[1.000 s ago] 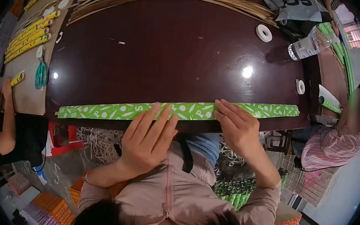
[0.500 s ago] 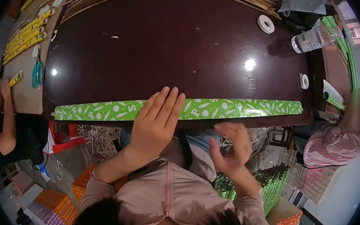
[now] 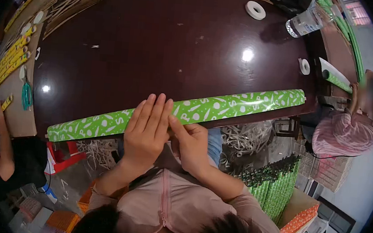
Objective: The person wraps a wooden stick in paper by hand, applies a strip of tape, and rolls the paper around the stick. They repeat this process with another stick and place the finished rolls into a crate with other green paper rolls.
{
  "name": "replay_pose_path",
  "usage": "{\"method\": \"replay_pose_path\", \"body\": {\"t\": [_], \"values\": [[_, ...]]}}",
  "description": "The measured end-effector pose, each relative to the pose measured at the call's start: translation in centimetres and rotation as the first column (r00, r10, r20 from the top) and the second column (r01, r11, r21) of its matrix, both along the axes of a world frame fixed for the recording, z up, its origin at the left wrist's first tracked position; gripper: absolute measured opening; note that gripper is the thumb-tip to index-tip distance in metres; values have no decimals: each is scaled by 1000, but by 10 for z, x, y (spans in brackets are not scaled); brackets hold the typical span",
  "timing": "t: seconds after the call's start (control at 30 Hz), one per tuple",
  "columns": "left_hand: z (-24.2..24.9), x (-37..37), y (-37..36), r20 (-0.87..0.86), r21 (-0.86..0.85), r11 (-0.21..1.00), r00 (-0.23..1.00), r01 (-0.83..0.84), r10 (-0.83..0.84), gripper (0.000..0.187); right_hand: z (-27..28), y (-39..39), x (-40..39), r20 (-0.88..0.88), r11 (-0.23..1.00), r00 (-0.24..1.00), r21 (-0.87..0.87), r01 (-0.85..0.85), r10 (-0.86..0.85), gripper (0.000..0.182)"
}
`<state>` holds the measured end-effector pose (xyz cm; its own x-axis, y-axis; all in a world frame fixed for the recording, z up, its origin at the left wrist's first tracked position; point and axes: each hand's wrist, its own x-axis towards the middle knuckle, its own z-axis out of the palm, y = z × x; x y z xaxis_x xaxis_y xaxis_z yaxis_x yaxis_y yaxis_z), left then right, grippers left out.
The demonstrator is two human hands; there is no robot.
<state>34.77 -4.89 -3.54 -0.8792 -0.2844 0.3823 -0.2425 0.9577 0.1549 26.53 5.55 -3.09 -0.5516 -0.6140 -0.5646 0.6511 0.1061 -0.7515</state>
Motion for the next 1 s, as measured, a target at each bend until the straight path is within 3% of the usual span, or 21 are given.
{"method": "replay_pose_path", "body": {"t": [0.4,0.47,0.73,0.9,1.0], "values": [[5,-1,-3,18,-4,1000,1000,-16,16,47,-4,2,7,6,996,1000,-84,-10,10,27],[7,-1,-4,25,39,999,1000,3,-4,50,4,-5,9,32,990,993,-81,112,-110,32],[1,0,-7,9,44,999,1000,14,-15,56,-6,15,8,138,978,989,-207,-29,58,22],[5,0,-8,-15,89,996,999,31,-29,53,6,26,6,247,968,959,-237,-79,139,39],[0,-1,-10,-20,13,1000,1000,22,-22,41,3,39,1,265,955,956,-292,-44,125,48]]}}
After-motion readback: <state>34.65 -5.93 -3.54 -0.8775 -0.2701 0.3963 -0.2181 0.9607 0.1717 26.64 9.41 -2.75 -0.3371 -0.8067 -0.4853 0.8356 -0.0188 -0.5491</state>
